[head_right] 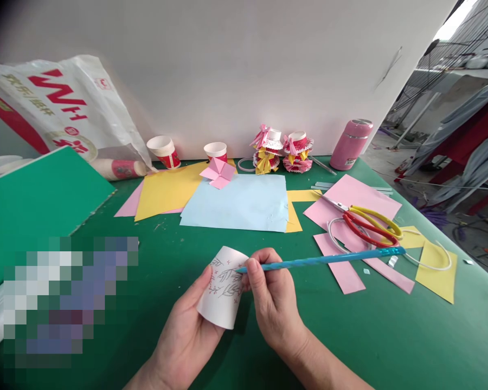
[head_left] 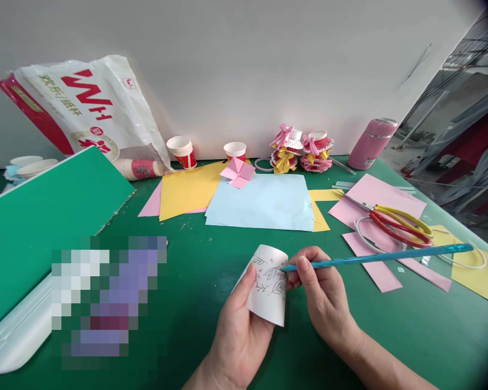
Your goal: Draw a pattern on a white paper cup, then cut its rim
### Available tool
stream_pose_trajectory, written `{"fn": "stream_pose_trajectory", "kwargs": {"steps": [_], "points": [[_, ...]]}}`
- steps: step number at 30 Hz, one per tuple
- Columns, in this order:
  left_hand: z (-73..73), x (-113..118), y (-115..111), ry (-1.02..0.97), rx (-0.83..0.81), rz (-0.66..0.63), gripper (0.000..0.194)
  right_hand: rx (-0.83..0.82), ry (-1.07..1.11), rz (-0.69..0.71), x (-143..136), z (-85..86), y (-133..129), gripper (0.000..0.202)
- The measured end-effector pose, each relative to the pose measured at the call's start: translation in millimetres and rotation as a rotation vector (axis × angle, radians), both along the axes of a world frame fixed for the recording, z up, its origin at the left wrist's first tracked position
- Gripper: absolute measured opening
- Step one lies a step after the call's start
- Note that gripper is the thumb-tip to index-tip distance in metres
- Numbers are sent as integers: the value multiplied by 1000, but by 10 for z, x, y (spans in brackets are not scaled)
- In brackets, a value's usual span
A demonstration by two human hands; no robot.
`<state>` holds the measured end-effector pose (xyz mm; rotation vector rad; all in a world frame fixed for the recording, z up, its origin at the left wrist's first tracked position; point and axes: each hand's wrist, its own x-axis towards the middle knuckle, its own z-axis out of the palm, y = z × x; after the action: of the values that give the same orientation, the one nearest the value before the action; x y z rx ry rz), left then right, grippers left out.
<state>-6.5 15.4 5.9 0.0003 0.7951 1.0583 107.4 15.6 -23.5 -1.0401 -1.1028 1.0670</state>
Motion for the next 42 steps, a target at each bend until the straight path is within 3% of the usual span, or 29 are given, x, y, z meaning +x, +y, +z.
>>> {"fn": "stream_pose_trajectory", "kwargs": {"steps": [18,42], "points": [[-9,6,-10,14,-8,20,22,-18,-106,-6,4,-18,-3,18],[-7,16,-22,-3,-63,47,26,-28,-245,-15,20,-39,-6,19]]}}
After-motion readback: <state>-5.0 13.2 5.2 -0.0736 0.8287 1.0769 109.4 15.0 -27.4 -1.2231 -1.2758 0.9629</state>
